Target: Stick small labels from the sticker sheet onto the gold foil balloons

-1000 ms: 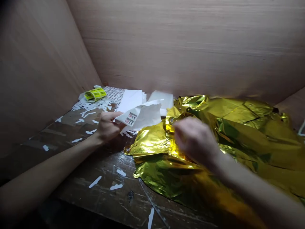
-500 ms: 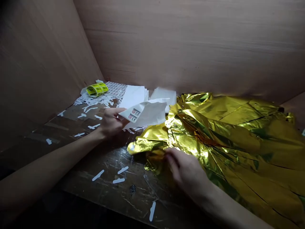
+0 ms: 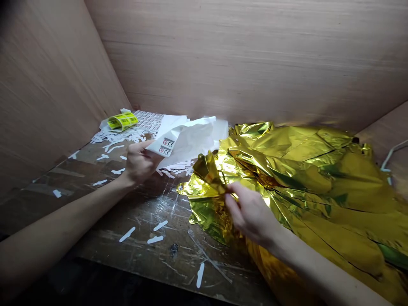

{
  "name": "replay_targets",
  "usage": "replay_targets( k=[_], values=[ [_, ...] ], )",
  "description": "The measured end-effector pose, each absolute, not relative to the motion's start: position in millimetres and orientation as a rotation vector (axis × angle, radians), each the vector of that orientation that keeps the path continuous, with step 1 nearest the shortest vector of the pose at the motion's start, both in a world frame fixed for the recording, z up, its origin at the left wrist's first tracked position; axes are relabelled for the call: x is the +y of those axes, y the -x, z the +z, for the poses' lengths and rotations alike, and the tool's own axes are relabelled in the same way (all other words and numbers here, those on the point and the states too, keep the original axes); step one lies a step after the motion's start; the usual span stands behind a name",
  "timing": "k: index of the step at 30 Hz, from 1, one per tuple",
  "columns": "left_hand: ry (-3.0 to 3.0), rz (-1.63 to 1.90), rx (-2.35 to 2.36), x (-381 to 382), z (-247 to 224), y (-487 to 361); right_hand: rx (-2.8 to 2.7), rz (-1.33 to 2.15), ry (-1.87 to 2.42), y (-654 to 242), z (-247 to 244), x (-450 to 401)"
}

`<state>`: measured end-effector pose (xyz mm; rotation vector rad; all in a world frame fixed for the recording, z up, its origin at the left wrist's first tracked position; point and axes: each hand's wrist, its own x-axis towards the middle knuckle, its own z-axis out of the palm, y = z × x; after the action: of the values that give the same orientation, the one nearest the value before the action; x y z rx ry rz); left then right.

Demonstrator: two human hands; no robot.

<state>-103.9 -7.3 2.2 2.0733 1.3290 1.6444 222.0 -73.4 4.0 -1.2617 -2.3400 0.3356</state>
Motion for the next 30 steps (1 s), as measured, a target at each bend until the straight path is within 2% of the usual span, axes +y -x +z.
replay_targets(
  k=[3, 5, 9, 12, 15, 20, 26, 30],
  values=[
    [-2.138, 1.725, 1.224, -8, 2, 105, -2.743, 0.186, 0.790, -214, -3, -84],
    [-2.225, 1.746, 1.120, -8, 0, 106, -2.867, 0.040, 0.662, -215, -4, -86],
    [-2.422, 1.679, 0.976, -9, -2, 104, -2.956, -0.144, 0.813, -232, 10, -79],
    [-2.511, 1.612, 0.925, -12, -2, 100, -2.988, -0.032, 0.793, -240, 38, -74],
    [-2.569, 1.532, 0.890, -15, -3, 95, -2.753, 0.017, 0.680, -228, 66, -74],
    [-2.602, 1.459, 0.814, -21, -5, 85, -2.458, -0.262, 0.683, -181, 68, -64],
    [-2.394, 1.342, 0.688, -39, 13, 79, -2.405, 0.144, 0.759, -165, 46, -48],
    [-2.193, 1.389, 0.696, -57, 26, 66, -2.399, 0.172, 0.789, -163, 47, -56]
  ],
)
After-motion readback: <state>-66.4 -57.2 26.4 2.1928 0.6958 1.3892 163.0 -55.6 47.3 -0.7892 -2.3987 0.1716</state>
